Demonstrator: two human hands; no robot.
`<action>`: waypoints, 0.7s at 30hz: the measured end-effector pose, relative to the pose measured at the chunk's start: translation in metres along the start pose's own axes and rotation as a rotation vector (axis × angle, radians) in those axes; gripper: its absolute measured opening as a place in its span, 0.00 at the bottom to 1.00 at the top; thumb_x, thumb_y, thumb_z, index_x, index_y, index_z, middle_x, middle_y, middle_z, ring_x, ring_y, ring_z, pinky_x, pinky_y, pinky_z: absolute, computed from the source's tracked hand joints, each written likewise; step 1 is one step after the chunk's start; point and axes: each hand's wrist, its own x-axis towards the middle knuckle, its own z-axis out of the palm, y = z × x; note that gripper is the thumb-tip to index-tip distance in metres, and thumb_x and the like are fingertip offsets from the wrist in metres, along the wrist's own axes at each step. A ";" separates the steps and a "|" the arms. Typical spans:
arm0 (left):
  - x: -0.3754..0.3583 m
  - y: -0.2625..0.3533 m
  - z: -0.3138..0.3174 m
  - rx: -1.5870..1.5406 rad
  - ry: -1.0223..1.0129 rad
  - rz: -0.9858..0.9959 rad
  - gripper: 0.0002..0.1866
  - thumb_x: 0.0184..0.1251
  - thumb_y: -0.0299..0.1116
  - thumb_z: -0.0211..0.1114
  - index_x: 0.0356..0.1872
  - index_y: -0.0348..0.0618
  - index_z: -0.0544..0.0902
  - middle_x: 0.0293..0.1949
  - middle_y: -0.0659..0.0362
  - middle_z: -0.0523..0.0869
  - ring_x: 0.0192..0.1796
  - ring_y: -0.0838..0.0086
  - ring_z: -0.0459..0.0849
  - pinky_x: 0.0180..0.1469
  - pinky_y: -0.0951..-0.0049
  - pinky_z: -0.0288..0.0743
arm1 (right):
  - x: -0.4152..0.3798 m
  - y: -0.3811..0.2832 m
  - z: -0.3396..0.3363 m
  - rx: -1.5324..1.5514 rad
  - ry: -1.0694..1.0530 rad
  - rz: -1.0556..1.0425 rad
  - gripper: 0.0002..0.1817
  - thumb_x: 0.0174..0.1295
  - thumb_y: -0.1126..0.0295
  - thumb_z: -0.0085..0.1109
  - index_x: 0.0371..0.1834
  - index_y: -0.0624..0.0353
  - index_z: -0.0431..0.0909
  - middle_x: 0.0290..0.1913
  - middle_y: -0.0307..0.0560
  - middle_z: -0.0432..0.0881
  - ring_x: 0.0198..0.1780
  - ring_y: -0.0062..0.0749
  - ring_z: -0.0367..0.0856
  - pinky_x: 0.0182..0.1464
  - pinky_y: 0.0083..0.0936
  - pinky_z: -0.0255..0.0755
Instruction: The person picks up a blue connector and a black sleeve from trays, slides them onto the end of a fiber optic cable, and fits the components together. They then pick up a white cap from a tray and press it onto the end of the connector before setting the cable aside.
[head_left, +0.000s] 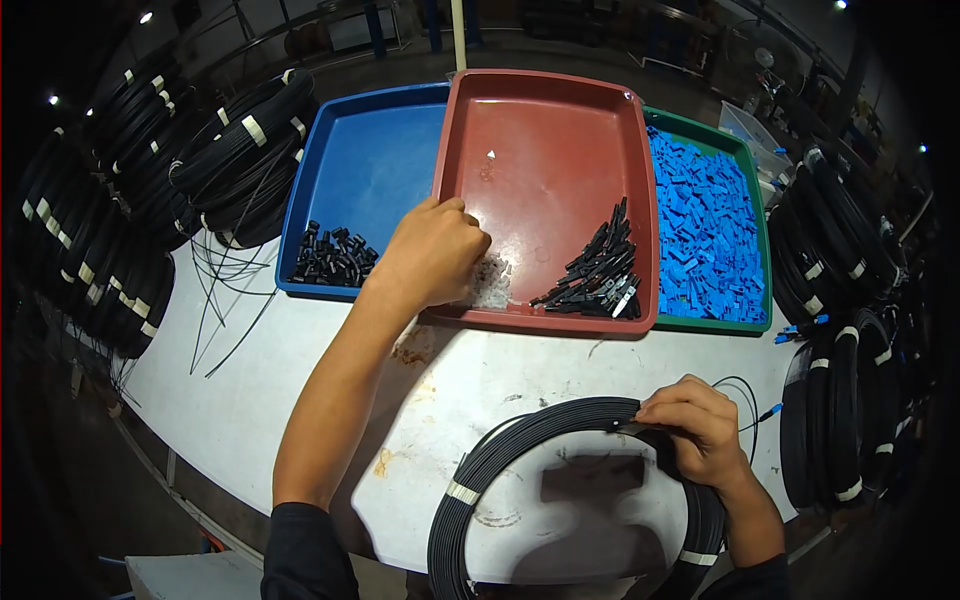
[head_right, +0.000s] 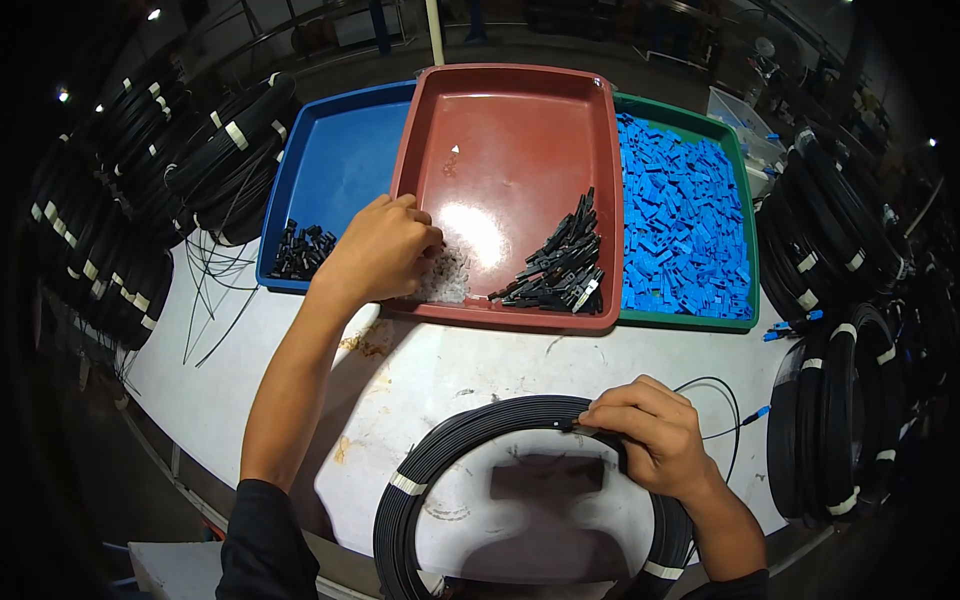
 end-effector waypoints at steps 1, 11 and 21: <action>-0.001 -0.003 0.000 0.000 0.000 -0.001 0.09 0.49 0.25 0.71 0.33 0.42 0.91 0.33 0.56 0.89 0.49 0.63 0.84 0.53 0.62 0.76 | 0.000 0.000 0.000 -0.001 -0.001 -0.001 0.17 0.48 0.88 0.61 0.39 0.61 0.89 0.37 0.47 0.88 0.34 0.38 0.84 0.37 0.29 0.77; -0.021 0.007 -0.025 -0.621 0.202 -0.158 0.04 0.50 0.20 0.65 0.28 0.32 0.81 0.23 0.51 0.84 0.26 0.65 0.84 0.33 0.67 0.78 | -0.002 -0.001 0.001 0.019 0.012 0.027 0.17 0.49 0.89 0.61 0.41 0.62 0.89 0.37 0.49 0.87 0.36 0.40 0.85 0.38 0.30 0.79; -0.047 0.090 -0.018 -1.556 0.292 -0.125 0.05 0.72 0.26 0.70 0.45 0.38 0.87 0.41 0.63 0.87 0.42 0.82 0.83 0.48 0.79 0.77 | -0.005 -0.002 -0.001 0.116 0.118 0.030 0.19 0.52 0.92 0.58 0.44 0.64 0.87 0.41 0.52 0.85 0.42 0.43 0.85 0.43 0.30 0.80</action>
